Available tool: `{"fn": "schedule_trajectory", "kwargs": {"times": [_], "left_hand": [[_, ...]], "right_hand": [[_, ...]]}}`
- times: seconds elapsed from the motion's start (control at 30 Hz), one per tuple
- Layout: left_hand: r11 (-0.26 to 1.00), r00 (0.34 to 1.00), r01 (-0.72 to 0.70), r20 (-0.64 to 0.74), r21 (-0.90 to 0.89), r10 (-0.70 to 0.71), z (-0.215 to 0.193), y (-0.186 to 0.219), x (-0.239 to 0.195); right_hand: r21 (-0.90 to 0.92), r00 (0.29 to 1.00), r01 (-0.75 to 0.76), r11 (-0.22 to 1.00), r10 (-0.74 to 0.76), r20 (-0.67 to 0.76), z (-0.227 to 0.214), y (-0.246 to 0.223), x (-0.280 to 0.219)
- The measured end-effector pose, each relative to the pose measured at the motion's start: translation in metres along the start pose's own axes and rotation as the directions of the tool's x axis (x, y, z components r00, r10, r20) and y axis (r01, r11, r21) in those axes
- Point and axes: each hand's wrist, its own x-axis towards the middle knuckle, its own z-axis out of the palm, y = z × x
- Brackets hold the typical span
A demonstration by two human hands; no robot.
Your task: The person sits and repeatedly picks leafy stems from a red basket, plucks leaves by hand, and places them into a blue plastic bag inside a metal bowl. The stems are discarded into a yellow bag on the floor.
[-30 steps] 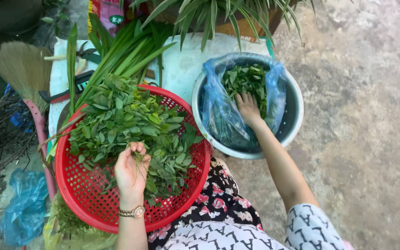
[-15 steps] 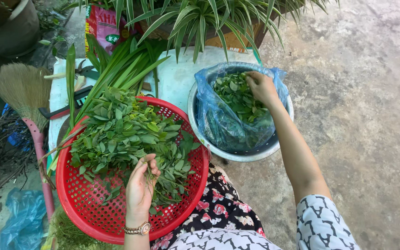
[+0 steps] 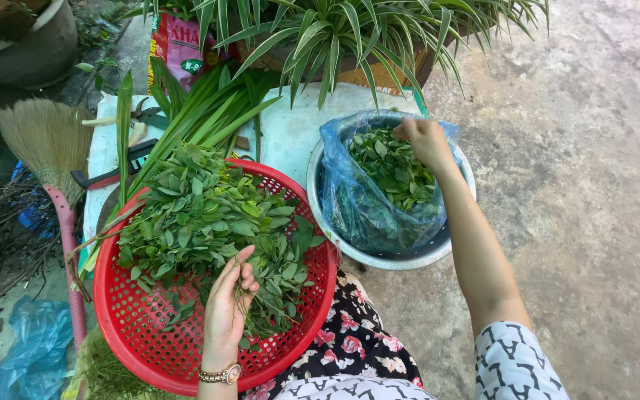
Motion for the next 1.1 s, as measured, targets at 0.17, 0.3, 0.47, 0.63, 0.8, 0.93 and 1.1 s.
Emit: {"fn": "schedule_trajectory", "kwargs": {"times": [0.17,0.3,0.47,0.63,0.8,0.93,1.1], "left_hand": [[0.999,0.999,-0.006,-0.045,0.039,0.008,0.003,0.005,-0.005],[0.999,0.998,-0.028,-0.058,0.036,0.030,0.001,0.008,-0.010],[0.998,0.997,-0.044,-0.062,0.051,0.048,0.000,0.010,-0.014],[0.995,0.995,-0.041,-0.091,0.095,0.049,-0.002,0.012,-0.022],[0.995,0.993,-0.043,-0.108,0.090,0.053,0.000,0.013,-0.025],[0.994,0.992,-0.064,-0.101,0.093,0.074,-0.003,0.013,-0.028],[0.994,0.988,-0.087,-0.122,0.065,0.095,-0.004,0.016,-0.038]], "right_hand": [[0.008,0.978,0.101,0.995,-0.101,0.181,0.000,-0.024,-0.012],[0.129,0.999,-0.042,0.991,0.038,0.035,0.002,-0.028,-0.010],[-0.174,0.978,0.116,0.978,-0.082,0.191,0.006,-0.020,-0.004],[0.141,0.993,0.019,0.990,-0.035,0.115,0.015,-0.017,0.000],[0.381,0.993,-0.042,0.924,-0.003,0.115,0.012,-0.015,0.002],[0.150,0.959,0.057,0.987,-0.096,0.268,0.017,-0.019,-0.003],[0.253,0.996,0.026,0.967,-0.047,0.075,0.015,-0.041,-0.018]]}}
